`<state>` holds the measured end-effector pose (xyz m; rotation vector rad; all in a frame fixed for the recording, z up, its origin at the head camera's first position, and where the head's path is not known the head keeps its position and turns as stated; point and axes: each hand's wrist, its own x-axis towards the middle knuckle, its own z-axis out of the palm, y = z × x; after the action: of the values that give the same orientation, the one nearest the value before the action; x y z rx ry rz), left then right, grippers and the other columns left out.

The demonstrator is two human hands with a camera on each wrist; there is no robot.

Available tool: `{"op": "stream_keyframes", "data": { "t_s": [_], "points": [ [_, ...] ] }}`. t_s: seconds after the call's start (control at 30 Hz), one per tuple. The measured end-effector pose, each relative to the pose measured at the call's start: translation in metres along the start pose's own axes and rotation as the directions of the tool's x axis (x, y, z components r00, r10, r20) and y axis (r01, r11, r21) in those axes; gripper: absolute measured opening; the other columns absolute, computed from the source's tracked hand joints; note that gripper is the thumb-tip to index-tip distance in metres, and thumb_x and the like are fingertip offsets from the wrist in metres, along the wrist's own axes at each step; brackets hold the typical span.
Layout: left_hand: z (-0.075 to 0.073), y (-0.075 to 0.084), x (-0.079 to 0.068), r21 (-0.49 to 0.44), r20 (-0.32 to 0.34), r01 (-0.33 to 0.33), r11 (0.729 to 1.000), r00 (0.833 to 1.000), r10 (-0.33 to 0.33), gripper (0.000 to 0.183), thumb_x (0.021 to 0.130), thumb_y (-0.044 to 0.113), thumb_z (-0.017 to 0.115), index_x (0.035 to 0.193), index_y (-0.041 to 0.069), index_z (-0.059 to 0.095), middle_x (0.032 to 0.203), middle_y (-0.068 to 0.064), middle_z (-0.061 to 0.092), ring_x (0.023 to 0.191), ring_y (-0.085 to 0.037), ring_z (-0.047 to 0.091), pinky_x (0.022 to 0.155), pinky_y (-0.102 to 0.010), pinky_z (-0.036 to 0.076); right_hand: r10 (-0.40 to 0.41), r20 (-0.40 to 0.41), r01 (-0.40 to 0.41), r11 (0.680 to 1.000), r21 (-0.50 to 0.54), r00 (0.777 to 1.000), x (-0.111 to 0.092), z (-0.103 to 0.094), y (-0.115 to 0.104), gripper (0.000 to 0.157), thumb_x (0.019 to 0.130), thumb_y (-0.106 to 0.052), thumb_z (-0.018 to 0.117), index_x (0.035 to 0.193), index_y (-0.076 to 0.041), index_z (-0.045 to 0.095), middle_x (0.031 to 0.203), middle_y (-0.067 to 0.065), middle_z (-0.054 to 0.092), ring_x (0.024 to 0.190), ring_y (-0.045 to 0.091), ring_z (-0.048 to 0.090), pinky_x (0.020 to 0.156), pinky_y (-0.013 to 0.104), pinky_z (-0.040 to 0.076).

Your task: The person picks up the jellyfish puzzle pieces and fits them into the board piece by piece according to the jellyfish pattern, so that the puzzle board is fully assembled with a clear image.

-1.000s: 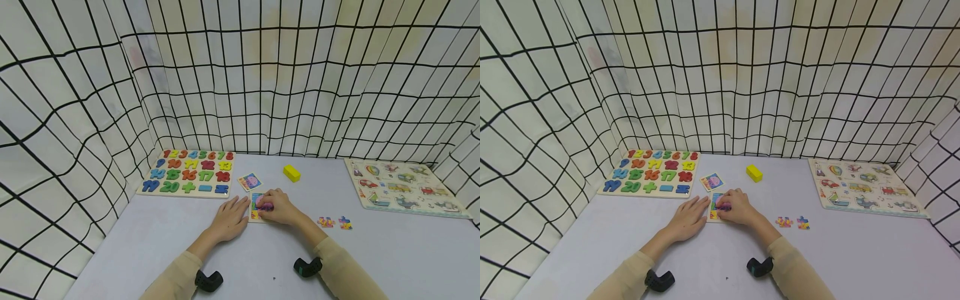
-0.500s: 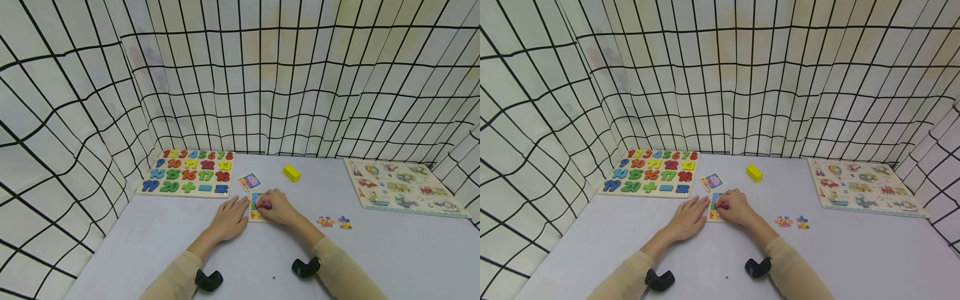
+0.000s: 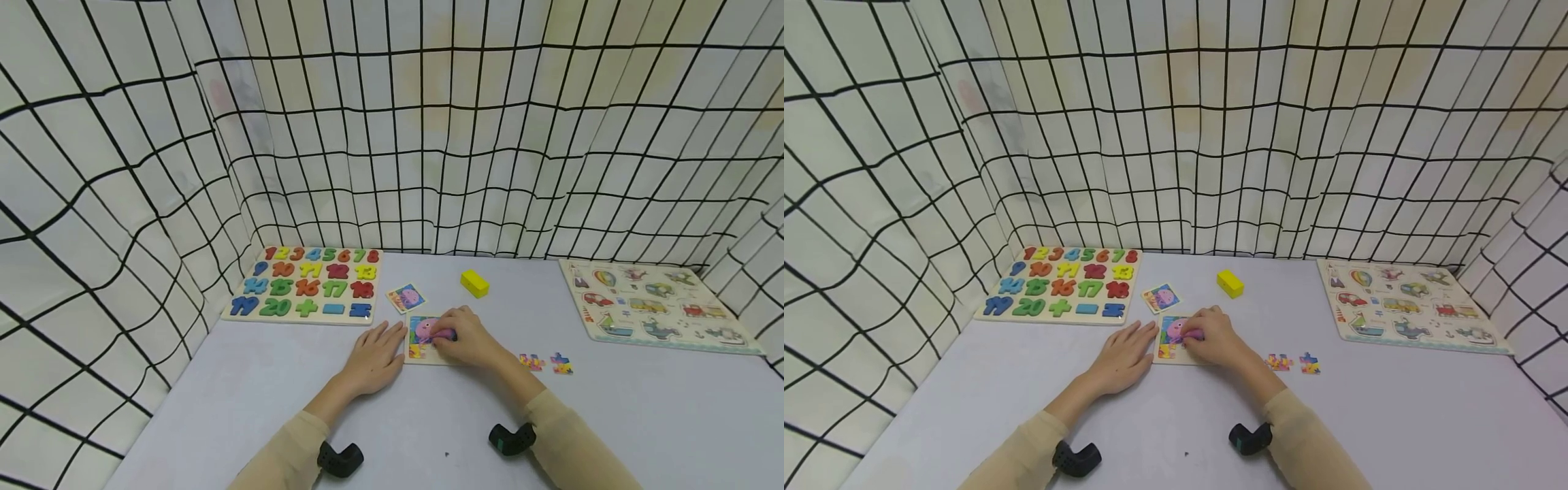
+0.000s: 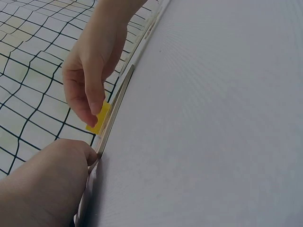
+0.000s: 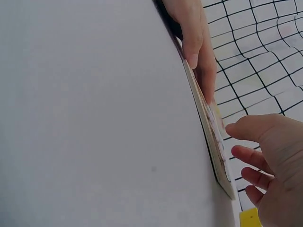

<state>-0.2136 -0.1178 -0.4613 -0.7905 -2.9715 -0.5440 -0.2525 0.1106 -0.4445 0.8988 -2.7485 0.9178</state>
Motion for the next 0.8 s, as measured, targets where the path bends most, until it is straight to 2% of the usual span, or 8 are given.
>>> {"op": "stream_keyframes", "data": {
  "t_s": [0.27,0.5,0.8],
  "points": [
    [0.001,-0.001,-0.001,-0.007,-0.005,-0.008,1.0,1.0,0.008,0.053,0.095,0.03,0.04,0.142,0.009,0.032,0.148,-0.006,0.028,0.137,-0.028,0.016,0.107,-0.05,0.012,0.075,-0.001,-0.075,0.997,0.026,0.997,-0.013,-0.021,0.015,0.012,0.082,-0.016,0.068,0.093,-0.016,0.07,0.097,-0.003,0.06,0.094,0.019,0.042,0.08,0.037,0.037],
    [0.0,-0.001,-0.001,-0.005,0.001,-0.005,1.0,1.0,0.005,0.053,0.095,0.031,0.039,0.143,0.009,0.032,0.148,-0.005,0.027,0.137,-0.027,0.015,0.107,-0.049,0.012,0.114,-0.004,-0.113,0.993,0.028,0.994,-0.033,-0.041,0.027,0.019,0.082,-0.015,0.067,0.101,-0.012,0.068,0.102,0.0,0.061,0.098,0.022,0.043,0.083,0.04,0.038],
    [0.0,0.0,-0.001,-0.007,0.005,-0.003,1.0,1.0,0.003,0.053,0.095,0.031,0.039,0.143,0.009,0.032,0.148,-0.005,0.027,0.137,-0.028,0.015,0.107,-0.05,0.012,0.172,-0.028,-0.172,0.985,-0.006,0.985,-0.061,-0.06,0.055,0.024,0.082,-0.021,0.068,0.105,-0.014,0.067,0.108,0.003,0.061,0.102,0.025,0.045,0.085,0.046,0.038]
  ]
}}
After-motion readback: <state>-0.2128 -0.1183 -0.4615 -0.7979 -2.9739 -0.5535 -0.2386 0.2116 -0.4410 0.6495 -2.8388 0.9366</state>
